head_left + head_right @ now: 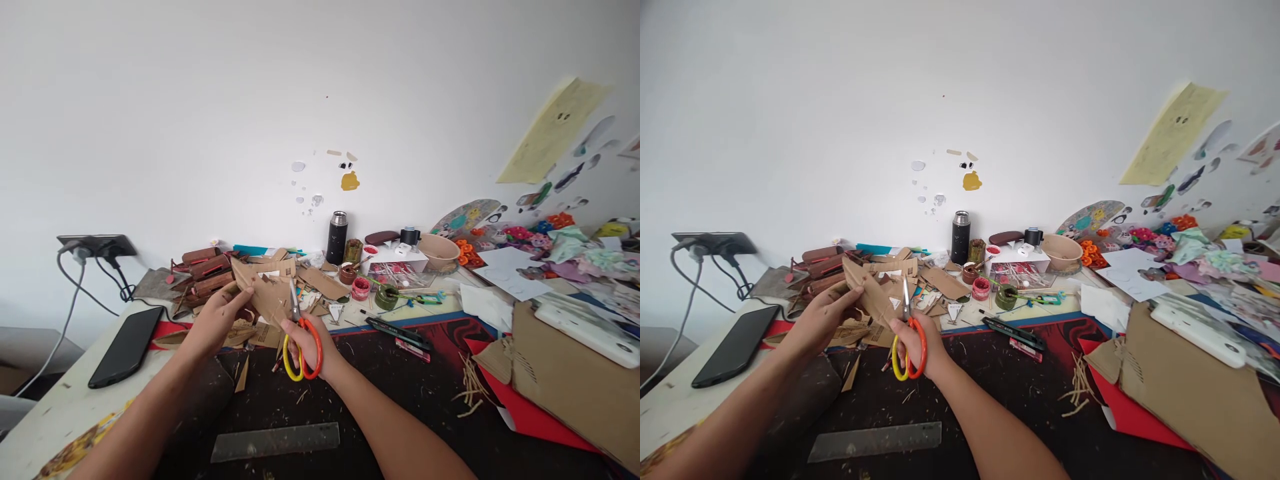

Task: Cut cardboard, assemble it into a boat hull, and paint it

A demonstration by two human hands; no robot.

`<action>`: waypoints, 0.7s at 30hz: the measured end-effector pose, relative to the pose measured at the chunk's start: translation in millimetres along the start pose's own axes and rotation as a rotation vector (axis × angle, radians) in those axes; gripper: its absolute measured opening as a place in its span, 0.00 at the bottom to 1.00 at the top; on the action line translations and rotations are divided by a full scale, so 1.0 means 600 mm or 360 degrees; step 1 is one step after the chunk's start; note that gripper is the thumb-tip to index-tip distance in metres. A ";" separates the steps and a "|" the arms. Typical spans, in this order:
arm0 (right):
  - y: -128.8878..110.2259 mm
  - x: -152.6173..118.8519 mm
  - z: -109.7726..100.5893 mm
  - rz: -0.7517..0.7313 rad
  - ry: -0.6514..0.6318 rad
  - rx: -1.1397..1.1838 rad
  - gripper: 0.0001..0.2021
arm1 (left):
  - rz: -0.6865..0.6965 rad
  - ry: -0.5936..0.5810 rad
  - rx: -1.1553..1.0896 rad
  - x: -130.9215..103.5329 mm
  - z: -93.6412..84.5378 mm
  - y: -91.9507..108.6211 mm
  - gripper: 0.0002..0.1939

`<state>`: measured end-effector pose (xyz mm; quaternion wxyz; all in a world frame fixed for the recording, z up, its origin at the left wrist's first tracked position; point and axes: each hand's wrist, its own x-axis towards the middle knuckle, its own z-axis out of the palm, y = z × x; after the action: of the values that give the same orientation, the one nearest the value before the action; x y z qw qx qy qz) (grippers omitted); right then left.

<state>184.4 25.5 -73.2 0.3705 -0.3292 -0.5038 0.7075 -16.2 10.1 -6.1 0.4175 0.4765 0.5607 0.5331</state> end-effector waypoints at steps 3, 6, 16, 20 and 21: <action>0.002 -0.005 0.003 0.0058 -0.0076 -0.0111 0.28 | -0.0053 -0.0032 -0.0016 -0.003 0.010 -0.007 0.32; 0.002 -0.008 0.004 0.0108 -0.0131 -0.0207 0.28 | -0.0045 0.0017 0.0043 -0.004 0.011 -0.006 0.34; 0.002 -0.010 -0.017 0.0013 -0.0093 -0.0592 0.23 | 0.0118 0.0308 -0.0107 0.001 -0.033 0.033 0.30; 0.002 -0.013 -0.012 0.0046 -0.0180 -0.0685 0.24 | 0.0098 0.0433 -0.0338 -0.002 -0.046 0.053 0.33; 0.003 -0.011 -0.010 0.0078 -0.0186 -0.0657 0.25 | 0.0066 0.0473 -0.0372 -0.004 -0.050 0.058 0.33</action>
<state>192.4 22.3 -76.0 0.2479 -0.3686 -0.6505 0.6161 -41.6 1.1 30.9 0.3716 0.3523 0.5404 0.6676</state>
